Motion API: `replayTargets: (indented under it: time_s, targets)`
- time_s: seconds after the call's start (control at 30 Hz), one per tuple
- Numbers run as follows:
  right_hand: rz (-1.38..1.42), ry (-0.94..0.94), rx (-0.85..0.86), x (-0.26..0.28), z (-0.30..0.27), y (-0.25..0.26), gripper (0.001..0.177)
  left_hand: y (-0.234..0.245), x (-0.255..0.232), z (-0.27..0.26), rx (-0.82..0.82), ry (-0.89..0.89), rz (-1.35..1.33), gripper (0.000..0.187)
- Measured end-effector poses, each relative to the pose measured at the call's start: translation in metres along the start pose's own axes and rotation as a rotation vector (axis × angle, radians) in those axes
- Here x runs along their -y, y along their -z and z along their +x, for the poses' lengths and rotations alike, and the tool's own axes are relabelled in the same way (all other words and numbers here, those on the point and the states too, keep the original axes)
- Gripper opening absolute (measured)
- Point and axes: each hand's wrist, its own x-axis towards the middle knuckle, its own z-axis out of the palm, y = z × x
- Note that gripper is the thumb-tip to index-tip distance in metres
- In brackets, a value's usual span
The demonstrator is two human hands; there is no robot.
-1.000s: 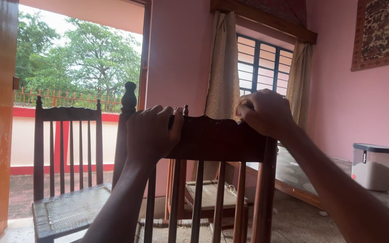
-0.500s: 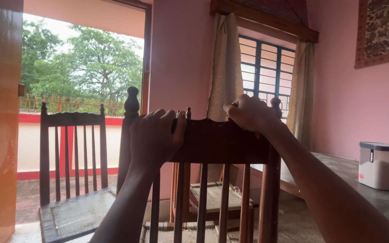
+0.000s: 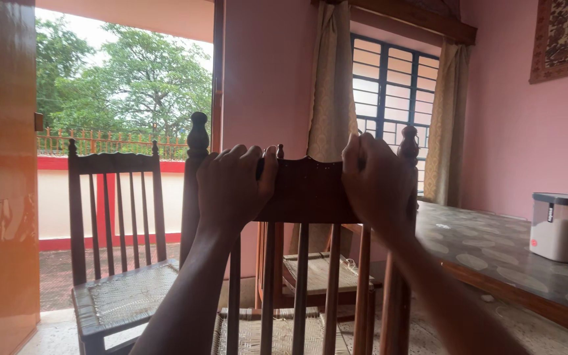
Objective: The person wipes a wooden chair with a cloth, cleaning the seat frame, legs, backrest, and vertical slats. The person moves around the chair to reach different sides and continues wiping until the end of the clip.
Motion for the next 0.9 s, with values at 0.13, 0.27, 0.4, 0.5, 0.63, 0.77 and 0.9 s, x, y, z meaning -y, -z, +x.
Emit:
replayTargets:
  time_s: [0.13, 0.27, 0.4, 0.5, 0.63, 0.77, 0.9]
  targets:
    - [0.038, -0.129, 0.536, -0.02, 0.063, -0.012, 0.051, 0.001, 0.001, -0.001, 0.031, 0.018, -0.011, 0.042]
    - [-0.012, -0.175, 0.762, -0.028, 0.09, -0.037, 0.045, 0.0, 0.0, -0.001, 0.037, 0.018, -0.002, 0.042]
    - [0.029, -0.183, 0.627, -0.029, 0.07, -0.034, 0.05, 0.0, -0.001, -0.002, 0.008, 0.009, -0.034, 0.041]
    - [0.342, -0.038, -0.051, -0.023, 0.012, -0.035, 0.032, 0.001, -0.001, -0.001, -0.03, -0.005, -0.015, 0.04]
    - [0.146, 0.117, -0.422, -0.01, -0.019, -0.044, 0.02, 0.0, -0.001, -0.004, -0.049, -0.007, -0.002, 0.04]
    - [0.079, 0.098, -0.129, -0.019, 0.019, -0.043, 0.024, -0.001, -0.002, -0.002, -0.077, -0.028, -0.037, 0.037]
    - [0.007, -0.007, 0.42, -0.002, 0.064, -0.047, 0.036, -0.001, -0.002, -0.003, -0.061, -0.018, -0.012, 0.038]
